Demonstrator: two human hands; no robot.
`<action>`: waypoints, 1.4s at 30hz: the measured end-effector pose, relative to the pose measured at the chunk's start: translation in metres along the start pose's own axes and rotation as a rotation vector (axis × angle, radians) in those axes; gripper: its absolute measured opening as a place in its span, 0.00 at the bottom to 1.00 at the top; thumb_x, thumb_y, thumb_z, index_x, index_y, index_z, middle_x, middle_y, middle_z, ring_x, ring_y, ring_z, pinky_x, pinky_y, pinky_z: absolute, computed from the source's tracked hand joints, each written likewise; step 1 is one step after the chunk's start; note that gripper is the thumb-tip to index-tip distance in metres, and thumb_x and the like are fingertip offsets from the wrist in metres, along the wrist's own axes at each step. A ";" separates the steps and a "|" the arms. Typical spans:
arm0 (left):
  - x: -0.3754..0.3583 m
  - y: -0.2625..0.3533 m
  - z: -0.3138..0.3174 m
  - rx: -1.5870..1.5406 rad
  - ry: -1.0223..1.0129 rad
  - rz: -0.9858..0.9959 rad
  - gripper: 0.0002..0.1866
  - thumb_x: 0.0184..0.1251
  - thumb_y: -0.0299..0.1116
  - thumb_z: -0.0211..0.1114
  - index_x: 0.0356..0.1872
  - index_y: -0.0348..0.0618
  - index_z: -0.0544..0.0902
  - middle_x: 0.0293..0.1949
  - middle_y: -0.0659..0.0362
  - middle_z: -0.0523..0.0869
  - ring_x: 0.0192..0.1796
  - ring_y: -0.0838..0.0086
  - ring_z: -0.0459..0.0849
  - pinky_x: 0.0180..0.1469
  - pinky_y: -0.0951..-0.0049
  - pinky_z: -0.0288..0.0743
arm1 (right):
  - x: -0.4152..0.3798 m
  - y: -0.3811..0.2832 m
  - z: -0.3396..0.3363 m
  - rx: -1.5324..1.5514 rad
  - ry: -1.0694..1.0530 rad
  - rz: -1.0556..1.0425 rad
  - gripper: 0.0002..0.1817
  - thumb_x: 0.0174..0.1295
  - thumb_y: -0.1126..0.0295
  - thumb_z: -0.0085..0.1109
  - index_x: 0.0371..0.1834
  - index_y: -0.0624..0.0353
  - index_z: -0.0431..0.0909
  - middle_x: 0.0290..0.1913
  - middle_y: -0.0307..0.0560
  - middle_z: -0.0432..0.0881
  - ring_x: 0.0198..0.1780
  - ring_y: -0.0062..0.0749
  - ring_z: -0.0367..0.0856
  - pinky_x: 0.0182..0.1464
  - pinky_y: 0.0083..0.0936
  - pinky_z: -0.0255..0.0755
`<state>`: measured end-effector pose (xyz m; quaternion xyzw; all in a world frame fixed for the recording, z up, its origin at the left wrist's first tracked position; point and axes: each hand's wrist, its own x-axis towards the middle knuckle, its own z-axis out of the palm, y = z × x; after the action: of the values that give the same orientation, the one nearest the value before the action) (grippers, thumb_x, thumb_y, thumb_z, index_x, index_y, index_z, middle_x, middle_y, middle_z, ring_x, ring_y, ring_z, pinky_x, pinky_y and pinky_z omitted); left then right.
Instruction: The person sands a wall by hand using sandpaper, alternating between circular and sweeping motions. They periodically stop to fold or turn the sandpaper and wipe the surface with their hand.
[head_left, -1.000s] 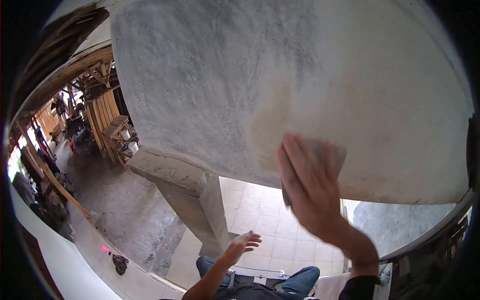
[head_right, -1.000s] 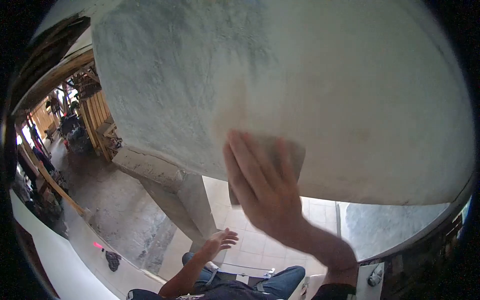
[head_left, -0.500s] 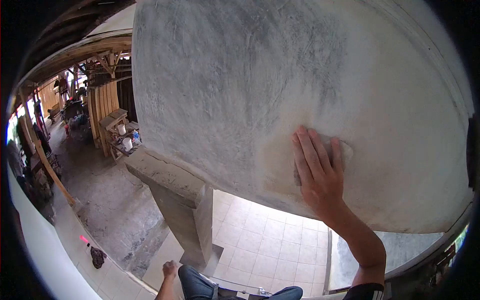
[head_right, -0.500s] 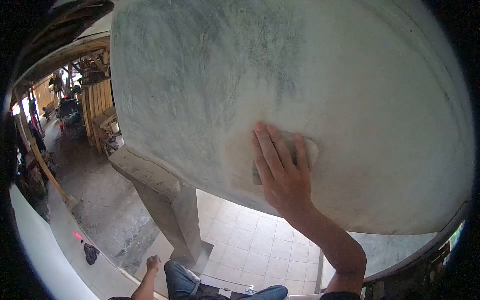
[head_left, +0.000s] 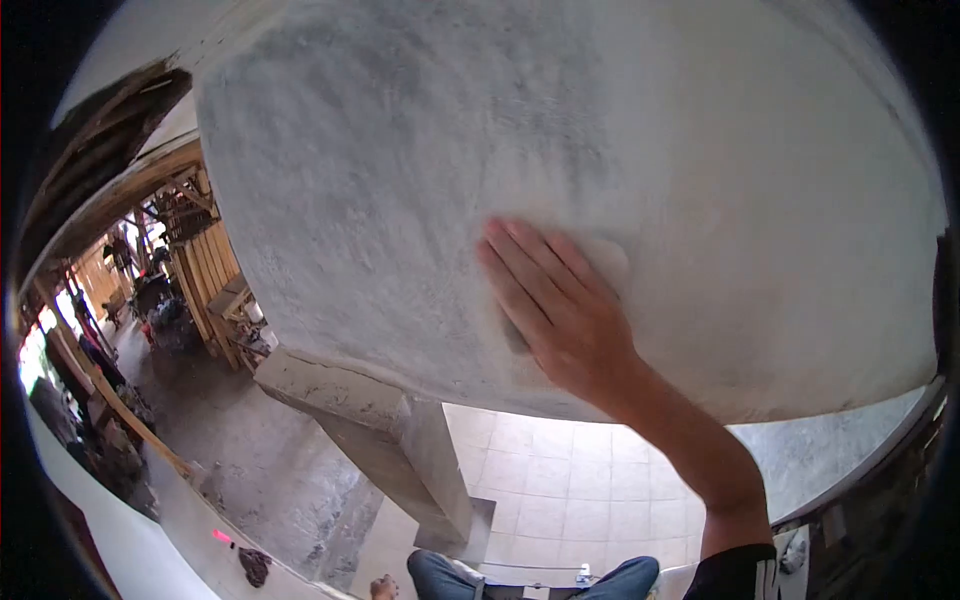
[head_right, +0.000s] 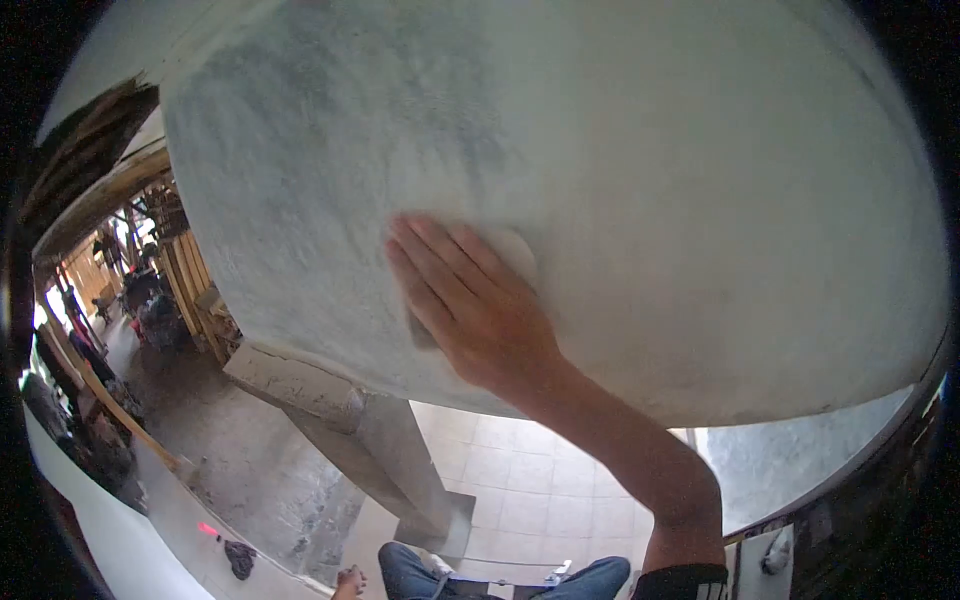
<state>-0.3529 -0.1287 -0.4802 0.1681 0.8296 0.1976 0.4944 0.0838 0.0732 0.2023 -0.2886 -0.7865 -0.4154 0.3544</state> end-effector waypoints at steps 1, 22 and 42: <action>-0.001 0.001 0.000 0.010 -0.017 -0.032 0.20 0.74 0.51 0.48 0.36 0.45 0.80 0.29 0.61 0.85 0.28 0.71 0.84 0.31 0.64 0.76 | 0.019 0.002 0.002 0.041 0.044 0.011 0.25 0.65 0.71 0.51 0.66 0.61 0.68 0.70 0.50 0.68 0.73 0.37 0.62 0.76 0.36 0.53; 0.006 0.014 0.008 -0.089 -0.239 0.205 0.18 0.69 0.56 0.55 0.47 0.56 0.80 0.34 0.67 0.85 0.29 0.76 0.82 0.23 0.69 0.69 | 0.032 -0.008 0.028 0.413 0.288 0.017 0.28 0.59 0.67 0.60 0.63 0.65 0.69 0.64 0.55 0.74 0.66 0.42 0.72 0.71 0.37 0.61; -0.045 0.034 0.033 0.067 -0.179 0.027 0.20 0.73 0.48 0.53 0.50 0.43 0.80 0.42 0.59 0.87 0.42 0.71 0.85 0.41 0.63 0.77 | 0.047 -0.002 0.034 0.349 0.336 -0.065 0.23 0.57 0.65 0.62 0.53 0.63 0.73 0.55 0.56 0.79 0.59 0.43 0.77 0.65 0.36 0.69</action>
<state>-0.2999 -0.1155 -0.4438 0.2127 0.7859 0.1607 0.5579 0.0447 0.1088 0.2252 -0.1243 -0.7854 -0.3264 0.5110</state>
